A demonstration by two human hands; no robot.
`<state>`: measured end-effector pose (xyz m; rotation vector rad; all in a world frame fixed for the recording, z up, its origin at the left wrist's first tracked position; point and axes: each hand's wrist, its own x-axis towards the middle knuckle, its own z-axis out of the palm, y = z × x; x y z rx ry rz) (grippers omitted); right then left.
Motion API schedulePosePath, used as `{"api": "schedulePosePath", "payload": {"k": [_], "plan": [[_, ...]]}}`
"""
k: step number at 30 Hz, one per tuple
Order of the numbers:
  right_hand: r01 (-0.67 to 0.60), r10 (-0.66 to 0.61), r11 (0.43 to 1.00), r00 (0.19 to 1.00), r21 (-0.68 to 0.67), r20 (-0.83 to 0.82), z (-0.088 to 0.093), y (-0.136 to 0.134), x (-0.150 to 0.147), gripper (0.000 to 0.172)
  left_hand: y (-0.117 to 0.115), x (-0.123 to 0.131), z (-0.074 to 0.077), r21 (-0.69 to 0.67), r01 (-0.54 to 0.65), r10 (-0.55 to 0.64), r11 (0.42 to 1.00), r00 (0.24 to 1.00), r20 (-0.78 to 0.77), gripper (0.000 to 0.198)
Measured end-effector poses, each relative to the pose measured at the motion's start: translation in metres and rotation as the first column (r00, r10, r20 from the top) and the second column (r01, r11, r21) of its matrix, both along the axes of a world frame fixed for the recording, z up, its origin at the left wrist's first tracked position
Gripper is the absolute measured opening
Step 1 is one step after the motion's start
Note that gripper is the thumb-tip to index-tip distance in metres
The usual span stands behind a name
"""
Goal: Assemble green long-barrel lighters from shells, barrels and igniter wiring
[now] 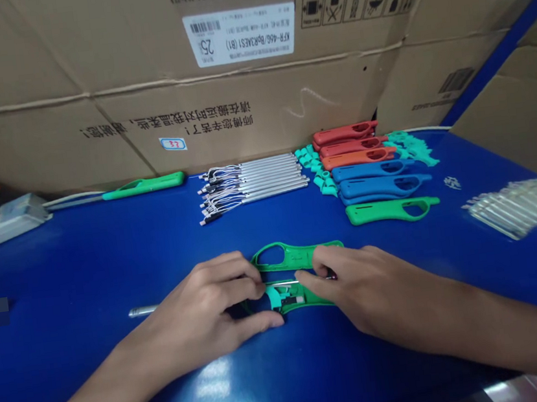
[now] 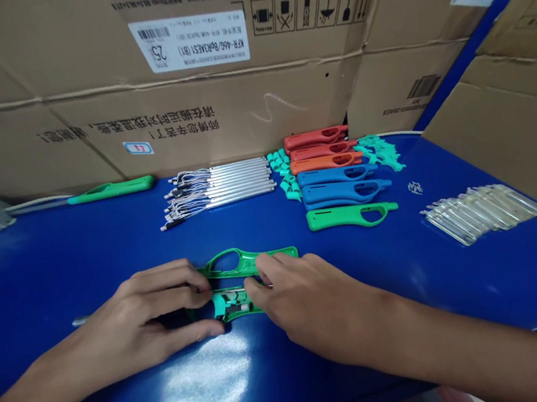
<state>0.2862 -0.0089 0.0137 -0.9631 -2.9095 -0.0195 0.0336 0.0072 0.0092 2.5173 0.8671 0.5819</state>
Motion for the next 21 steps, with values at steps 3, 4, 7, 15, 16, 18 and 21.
{"api": "schedulePosePath", "payload": {"k": [3,4,7,15,16,18,21], "plan": [[-0.008,0.008,0.998,1.000,-0.059,-0.002,-0.0007,0.0026,0.0024,0.038,-0.0006,-0.0003,-0.0002,-0.006,-0.003,0.003,1.000,1.000,-0.004,0.019],[-0.012,0.012,0.997,1.000,-0.074,-0.003,-0.0007,0.0032,0.0028,0.039,-0.0008,-0.0004,-0.0001,-0.006,-0.003,0.003,1.000,1.000,-0.003,0.019],[-0.018,0.018,0.994,1.000,-0.104,-0.005,0.0002,0.0041,0.0038,0.038,-0.0010,-0.0004,0.0006,-0.008,-0.002,0.002,1.000,1.000,-0.004,0.018],[-0.023,0.021,0.989,1.000,-0.146,-0.016,0.0016,0.0073,0.0037,0.037,-0.0011,0.0006,0.0022,0.008,0.001,-0.001,1.000,1.000,0.003,0.017],[-0.024,0.022,0.990,1.000,-0.141,-0.014,0.0014,0.0072,0.0035,0.036,-0.0011,0.0008,0.0022,0.007,0.001,-0.001,1.000,1.000,0.003,0.017],[-0.024,0.023,0.991,1.000,-0.128,-0.006,0.0007,0.0063,0.0035,0.036,-0.0012,0.0010,0.0017,0.008,0.001,-0.001,1.000,1.000,0.004,0.017],[-0.017,0.018,0.994,1.000,-0.104,0.010,-0.0002,0.0044,0.0037,0.036,-0.0018,0.0008,0.0010,0.005,0.003,-0.003,1.000,1.000,0.004,0.018]]}}
